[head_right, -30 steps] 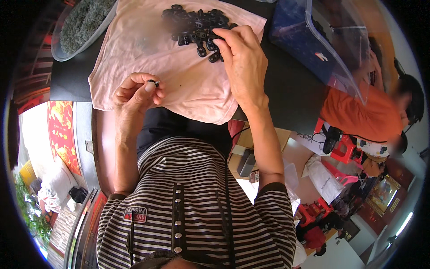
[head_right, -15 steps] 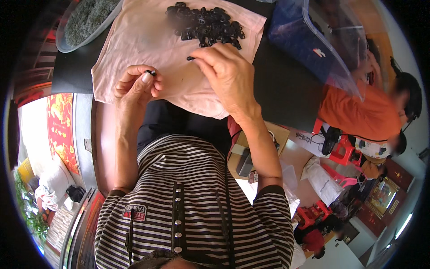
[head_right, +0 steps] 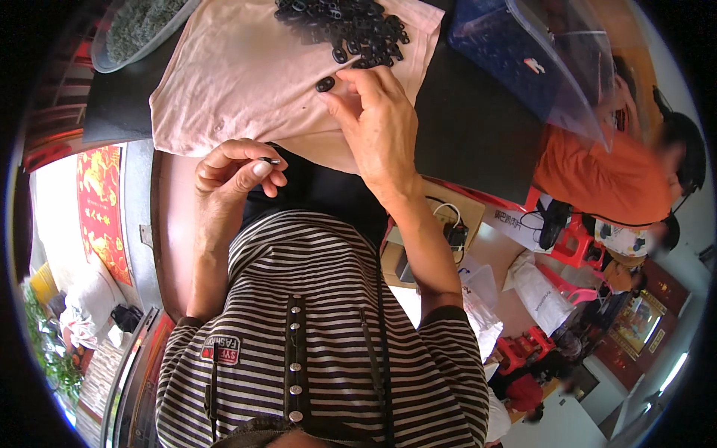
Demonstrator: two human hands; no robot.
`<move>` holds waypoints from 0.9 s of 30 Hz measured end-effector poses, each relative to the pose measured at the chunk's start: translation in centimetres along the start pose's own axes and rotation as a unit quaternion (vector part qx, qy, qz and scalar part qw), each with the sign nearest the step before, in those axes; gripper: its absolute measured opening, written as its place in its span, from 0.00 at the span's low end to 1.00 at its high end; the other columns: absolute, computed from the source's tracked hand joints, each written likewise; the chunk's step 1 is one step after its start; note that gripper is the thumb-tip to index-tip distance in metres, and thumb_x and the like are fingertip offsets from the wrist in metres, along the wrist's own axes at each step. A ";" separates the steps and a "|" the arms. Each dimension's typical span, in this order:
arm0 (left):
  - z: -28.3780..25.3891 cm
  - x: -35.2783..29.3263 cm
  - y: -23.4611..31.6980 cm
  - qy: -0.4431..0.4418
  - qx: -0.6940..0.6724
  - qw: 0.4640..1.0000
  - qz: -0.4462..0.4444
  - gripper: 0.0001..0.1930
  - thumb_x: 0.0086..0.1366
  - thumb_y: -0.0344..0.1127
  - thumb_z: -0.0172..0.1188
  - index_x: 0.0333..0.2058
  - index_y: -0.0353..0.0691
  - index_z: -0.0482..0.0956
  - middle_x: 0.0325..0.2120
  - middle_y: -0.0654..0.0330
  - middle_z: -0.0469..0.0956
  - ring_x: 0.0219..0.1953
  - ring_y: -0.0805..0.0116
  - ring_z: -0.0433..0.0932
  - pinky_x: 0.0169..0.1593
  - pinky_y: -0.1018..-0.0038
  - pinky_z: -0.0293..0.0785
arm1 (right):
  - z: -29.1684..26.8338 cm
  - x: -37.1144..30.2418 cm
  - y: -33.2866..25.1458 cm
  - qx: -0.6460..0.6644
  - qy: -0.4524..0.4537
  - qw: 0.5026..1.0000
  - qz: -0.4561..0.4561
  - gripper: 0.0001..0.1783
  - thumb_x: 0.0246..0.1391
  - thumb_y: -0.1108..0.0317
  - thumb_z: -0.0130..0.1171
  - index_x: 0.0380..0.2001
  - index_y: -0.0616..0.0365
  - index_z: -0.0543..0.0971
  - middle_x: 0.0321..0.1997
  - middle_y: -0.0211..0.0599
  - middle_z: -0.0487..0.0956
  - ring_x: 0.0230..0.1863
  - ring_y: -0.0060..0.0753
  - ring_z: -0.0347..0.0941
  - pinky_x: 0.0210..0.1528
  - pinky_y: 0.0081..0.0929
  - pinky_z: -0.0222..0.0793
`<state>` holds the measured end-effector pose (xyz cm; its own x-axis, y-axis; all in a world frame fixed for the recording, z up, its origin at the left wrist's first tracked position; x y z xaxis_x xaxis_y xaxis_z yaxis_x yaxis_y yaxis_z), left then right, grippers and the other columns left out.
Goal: Assembling small black plastic components by hand
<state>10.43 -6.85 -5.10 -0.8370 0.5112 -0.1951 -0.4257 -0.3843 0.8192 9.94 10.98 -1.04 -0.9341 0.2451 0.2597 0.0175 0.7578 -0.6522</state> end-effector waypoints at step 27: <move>0.0 3.8 1.1 0.039 0.005 0.999 0.022 0.09 0.61 0.28 0.59 0.39 0.29 0.77 0.27 0.57 0.79 0.28 0.74 0.77 0.36 0.81 0.75 | 1.1 -0.4 -0.6 0.448 -0.127 0.869 0.166 0.12 0.52 0.74 0.60 0.41 0.64 0.77 0.37 0.32 0.79 0.34 0.18 0.75 0.30 0.15 0.70</move>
<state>6.83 -5.33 -4.91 -0.8789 0.4330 -0.2003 -0.3856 -0.3976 0.8326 9.90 9.80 -1.50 -0.9811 0.1332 -0.1402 0.1225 -0.1330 -0.9835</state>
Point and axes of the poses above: each hand's wrist, its own x-axis towards the middle knuckle, its own z-axis out of the palm, y = z × x, the point moved 8 cm from there along x, towards the middle knuckle
